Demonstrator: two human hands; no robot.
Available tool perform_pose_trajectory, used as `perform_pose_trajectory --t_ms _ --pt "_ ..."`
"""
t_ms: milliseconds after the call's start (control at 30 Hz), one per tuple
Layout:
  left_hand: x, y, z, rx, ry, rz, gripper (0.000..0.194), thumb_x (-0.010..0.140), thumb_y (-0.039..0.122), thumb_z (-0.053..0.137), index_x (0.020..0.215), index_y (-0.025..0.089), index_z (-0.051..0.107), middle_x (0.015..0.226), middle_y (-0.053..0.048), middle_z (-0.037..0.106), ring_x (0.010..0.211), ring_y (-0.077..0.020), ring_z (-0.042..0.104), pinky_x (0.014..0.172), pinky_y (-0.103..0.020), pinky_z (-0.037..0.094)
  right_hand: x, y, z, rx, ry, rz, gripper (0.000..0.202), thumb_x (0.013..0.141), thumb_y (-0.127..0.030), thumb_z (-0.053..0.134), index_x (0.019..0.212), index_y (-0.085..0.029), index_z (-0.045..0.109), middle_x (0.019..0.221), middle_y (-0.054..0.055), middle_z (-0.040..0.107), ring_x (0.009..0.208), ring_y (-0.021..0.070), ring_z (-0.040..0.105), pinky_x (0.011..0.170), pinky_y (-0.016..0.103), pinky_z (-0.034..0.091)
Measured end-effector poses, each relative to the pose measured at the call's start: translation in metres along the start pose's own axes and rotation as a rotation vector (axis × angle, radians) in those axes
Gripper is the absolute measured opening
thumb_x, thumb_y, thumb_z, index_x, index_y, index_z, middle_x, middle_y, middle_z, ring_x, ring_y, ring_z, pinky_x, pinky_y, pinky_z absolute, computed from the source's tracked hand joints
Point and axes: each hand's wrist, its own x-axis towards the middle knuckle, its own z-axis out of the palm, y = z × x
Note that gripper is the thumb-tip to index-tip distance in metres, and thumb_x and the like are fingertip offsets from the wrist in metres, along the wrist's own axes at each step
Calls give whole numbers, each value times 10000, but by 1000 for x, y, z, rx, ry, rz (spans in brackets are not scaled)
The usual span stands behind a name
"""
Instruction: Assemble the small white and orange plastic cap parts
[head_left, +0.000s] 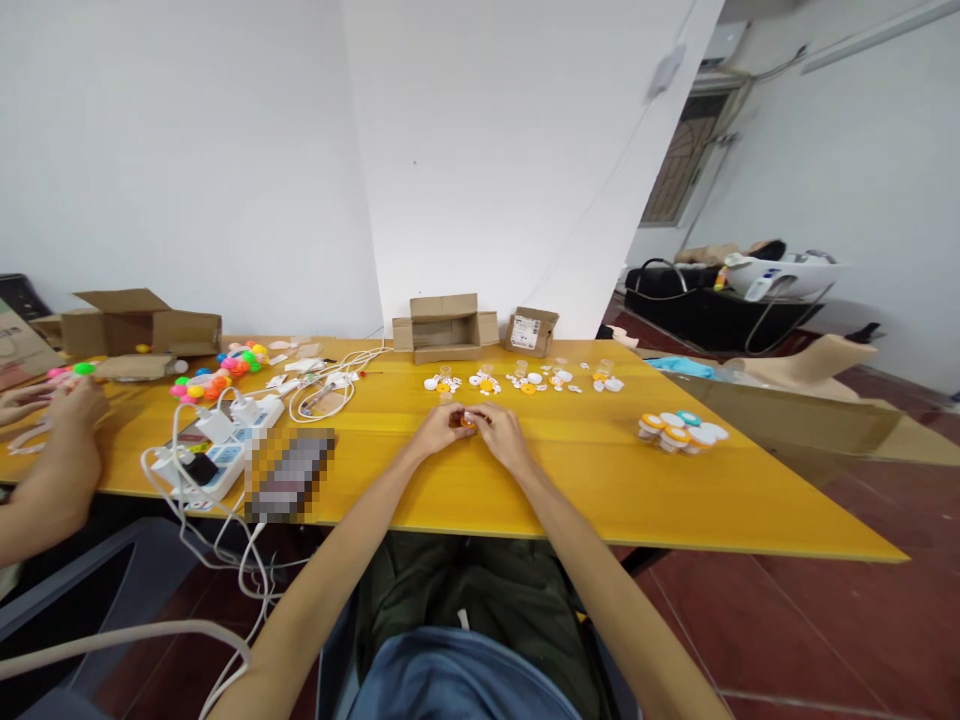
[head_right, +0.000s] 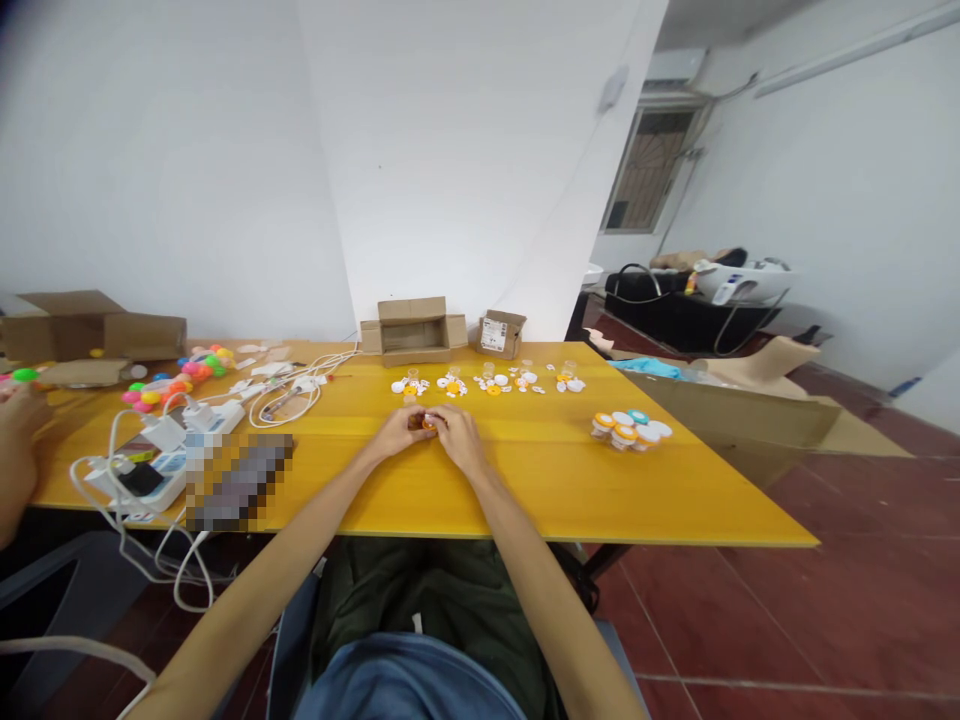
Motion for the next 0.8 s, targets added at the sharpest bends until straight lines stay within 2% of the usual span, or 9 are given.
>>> perform_pose_trajectory --t_ms 167,433,800 --pt "0 2 0 20 4 1 231 717 307 813 855 163 698 801 -15 694 748 -166 629 761 -296 518 0 0 0 -16 -9 -38 233 884 -229 549 845 -265 775 859 55 768 798 228 697 749 328 528" --pt "-1 4 -1 49 -18 -4 233 737 311 794 887 156 707 841 -25 712 802 -179 642 807 -300 519 0 4 1 -59 0 -58 198 880 -181 564 831 -245 746 848 45 766 788 211 694 731 303 522" --pt "0 0 -2 110 -16 -8 205 751 315 766 862 155 701 807 -6 677 777 -161 603 769 -282 492 0 3 0 -42 -12 -84 228 899 -193 534 831 -241 746 818 42 755 758 202 683 711 295 520"
